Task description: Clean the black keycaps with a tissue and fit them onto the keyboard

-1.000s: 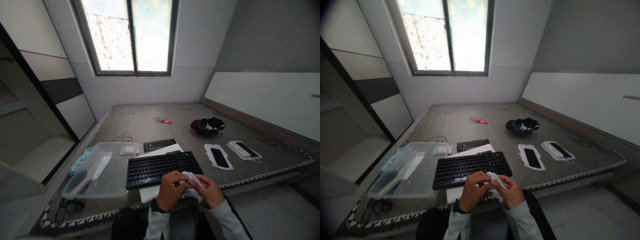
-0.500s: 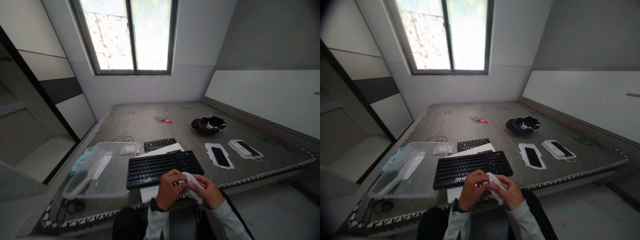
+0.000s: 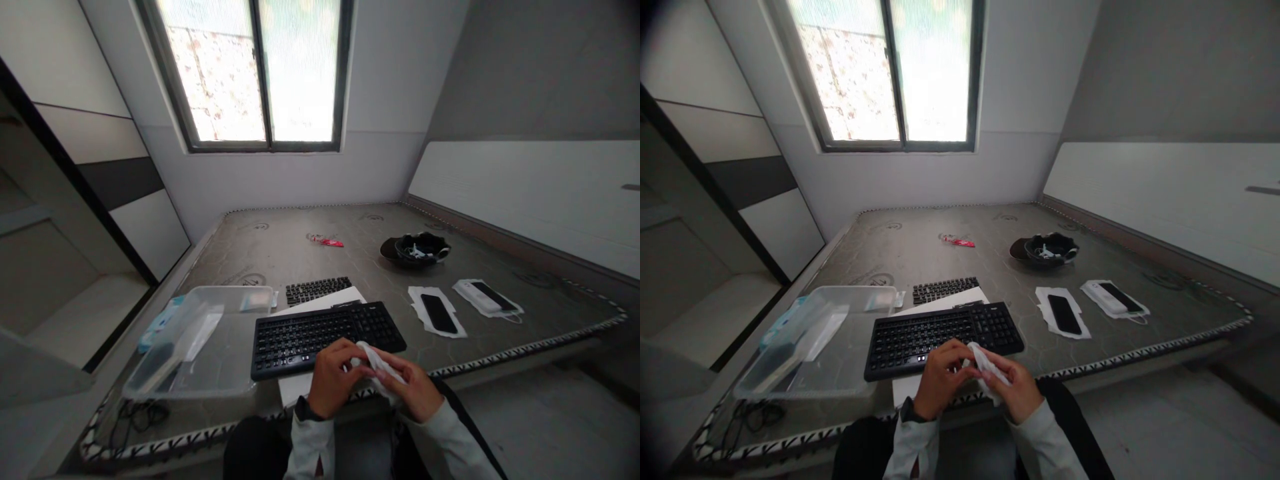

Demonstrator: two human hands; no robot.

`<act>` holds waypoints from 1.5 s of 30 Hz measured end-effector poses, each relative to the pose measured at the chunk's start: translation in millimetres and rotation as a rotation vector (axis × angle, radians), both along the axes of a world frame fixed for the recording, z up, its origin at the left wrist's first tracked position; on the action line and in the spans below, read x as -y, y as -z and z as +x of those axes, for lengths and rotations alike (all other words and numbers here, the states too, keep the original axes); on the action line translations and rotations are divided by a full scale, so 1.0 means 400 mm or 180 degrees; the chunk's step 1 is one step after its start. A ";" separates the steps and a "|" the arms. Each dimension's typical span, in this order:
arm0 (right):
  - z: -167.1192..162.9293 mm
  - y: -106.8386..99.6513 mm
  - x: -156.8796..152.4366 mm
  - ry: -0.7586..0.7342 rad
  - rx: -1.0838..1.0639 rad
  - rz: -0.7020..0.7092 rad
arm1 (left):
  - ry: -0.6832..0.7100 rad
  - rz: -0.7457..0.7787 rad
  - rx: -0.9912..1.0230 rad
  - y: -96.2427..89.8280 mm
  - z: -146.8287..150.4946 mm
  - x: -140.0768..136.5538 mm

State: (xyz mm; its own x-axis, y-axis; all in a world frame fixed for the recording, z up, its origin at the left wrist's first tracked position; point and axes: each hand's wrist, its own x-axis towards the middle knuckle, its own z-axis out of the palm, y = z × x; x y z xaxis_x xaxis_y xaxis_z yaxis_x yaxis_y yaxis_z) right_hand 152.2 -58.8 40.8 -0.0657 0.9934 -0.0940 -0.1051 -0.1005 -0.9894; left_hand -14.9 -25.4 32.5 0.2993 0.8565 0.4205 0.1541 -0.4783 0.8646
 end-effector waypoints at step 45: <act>-0.020 -0.004 0.007 0.1513 0.0837 0.0035 | -0.0292 -0.0872 0.0160 -0.011 0.000 0.006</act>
State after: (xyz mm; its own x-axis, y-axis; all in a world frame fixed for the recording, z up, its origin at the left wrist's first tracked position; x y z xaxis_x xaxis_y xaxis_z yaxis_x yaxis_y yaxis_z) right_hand 144.0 -61.6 42.4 0.4153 0.9090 -0.0360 0.1148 -0.0917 -0.9891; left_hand -14.8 -27.6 37.0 0.2001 0.9627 0.1820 0.1396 -0.2119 0.9673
